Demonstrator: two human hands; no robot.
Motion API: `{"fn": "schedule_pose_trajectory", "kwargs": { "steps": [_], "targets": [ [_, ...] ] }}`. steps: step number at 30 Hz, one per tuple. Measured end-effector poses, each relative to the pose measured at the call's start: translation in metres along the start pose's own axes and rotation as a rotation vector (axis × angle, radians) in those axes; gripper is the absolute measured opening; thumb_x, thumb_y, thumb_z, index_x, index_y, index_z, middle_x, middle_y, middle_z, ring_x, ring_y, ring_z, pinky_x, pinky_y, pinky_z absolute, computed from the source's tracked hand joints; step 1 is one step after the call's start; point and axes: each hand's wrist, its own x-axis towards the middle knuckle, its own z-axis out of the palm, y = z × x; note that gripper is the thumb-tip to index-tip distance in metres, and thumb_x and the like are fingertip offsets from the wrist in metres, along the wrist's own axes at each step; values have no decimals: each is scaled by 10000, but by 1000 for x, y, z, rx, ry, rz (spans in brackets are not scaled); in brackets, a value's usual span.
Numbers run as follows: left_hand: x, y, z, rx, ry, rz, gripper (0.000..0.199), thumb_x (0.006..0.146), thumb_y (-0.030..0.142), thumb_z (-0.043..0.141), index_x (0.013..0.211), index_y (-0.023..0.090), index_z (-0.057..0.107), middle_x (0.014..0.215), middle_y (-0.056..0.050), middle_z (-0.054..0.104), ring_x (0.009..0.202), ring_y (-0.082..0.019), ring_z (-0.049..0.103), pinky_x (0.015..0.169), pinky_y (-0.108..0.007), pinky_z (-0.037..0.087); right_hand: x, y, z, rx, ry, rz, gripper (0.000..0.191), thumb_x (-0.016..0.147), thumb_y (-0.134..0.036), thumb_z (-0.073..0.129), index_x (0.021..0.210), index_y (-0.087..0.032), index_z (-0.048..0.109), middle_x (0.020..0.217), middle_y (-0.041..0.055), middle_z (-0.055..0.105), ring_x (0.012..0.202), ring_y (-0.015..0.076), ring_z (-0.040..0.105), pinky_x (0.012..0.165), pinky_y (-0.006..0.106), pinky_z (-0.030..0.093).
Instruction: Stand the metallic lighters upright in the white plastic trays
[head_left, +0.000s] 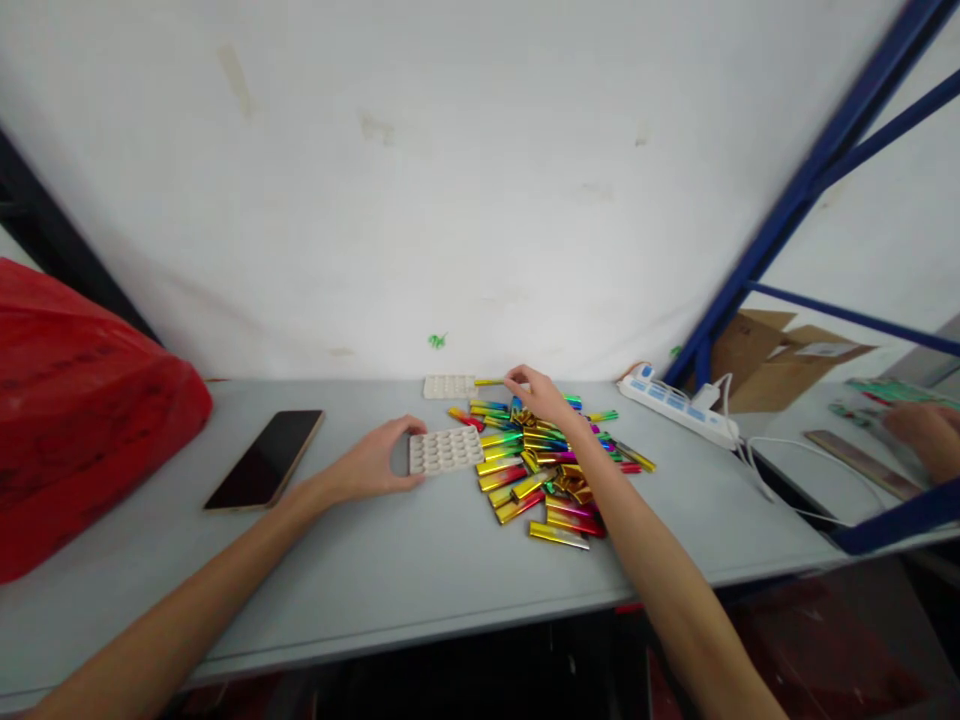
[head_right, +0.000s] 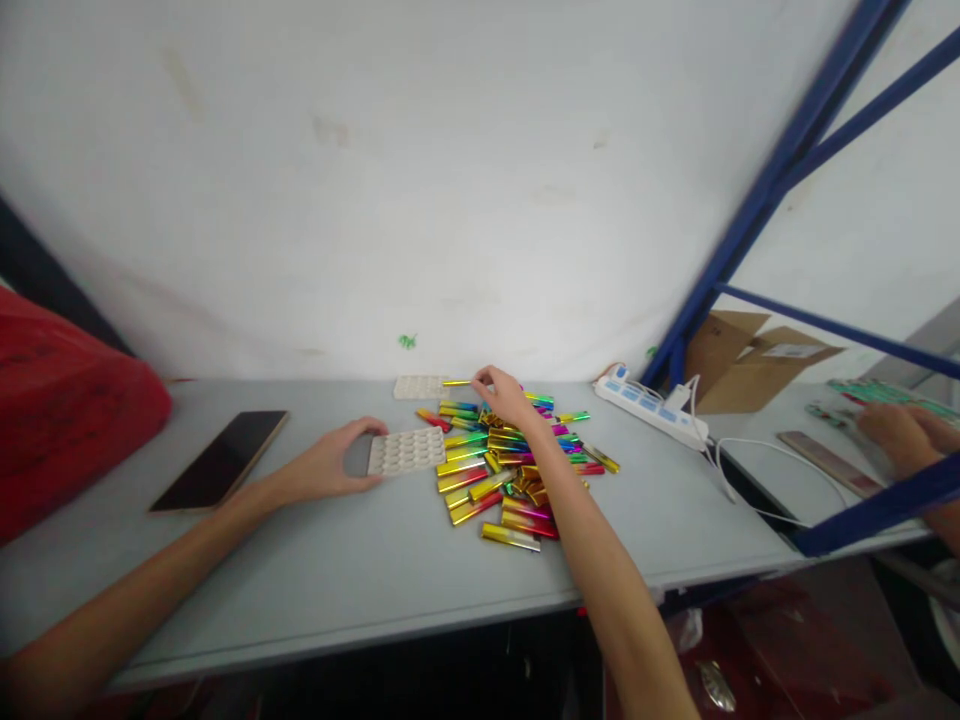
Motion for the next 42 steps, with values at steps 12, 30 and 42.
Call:
{"fn": "schedule_pose_trajectory", "kwargs": {
  "steps": [12,30,42],
  "targets": [
    [7,4,19,-17,64,39,567,862,469,835,1348,257,634,1377,-97,794,1288,-346,771,1174,-459,594,-25,-52,5,1048,157,224,664,670,-710,1024,1113,-255,833,1082,28,809,1051,211,752,994,350,641],
    [29,-3,27,-100,62,97,682,794,541,892,1363,253,650,1425,-111,790,1335,-373,754,1230,-509,558,-51,-87,43,368,144,82,548,1018,-701,653,740,-266,471,608,-79,400,604,138,391,610,281,285],
    [22,-23,38,45,143,68,720,852,782,844,1305,238,716,1458,-148,719,1409,-400,680,1275,-535,521,-56,-105,50,7,147,106,418,1020,-287,649,679,-266,408,622,-65,454,627,147,446,670,300,269]
  ]
}}
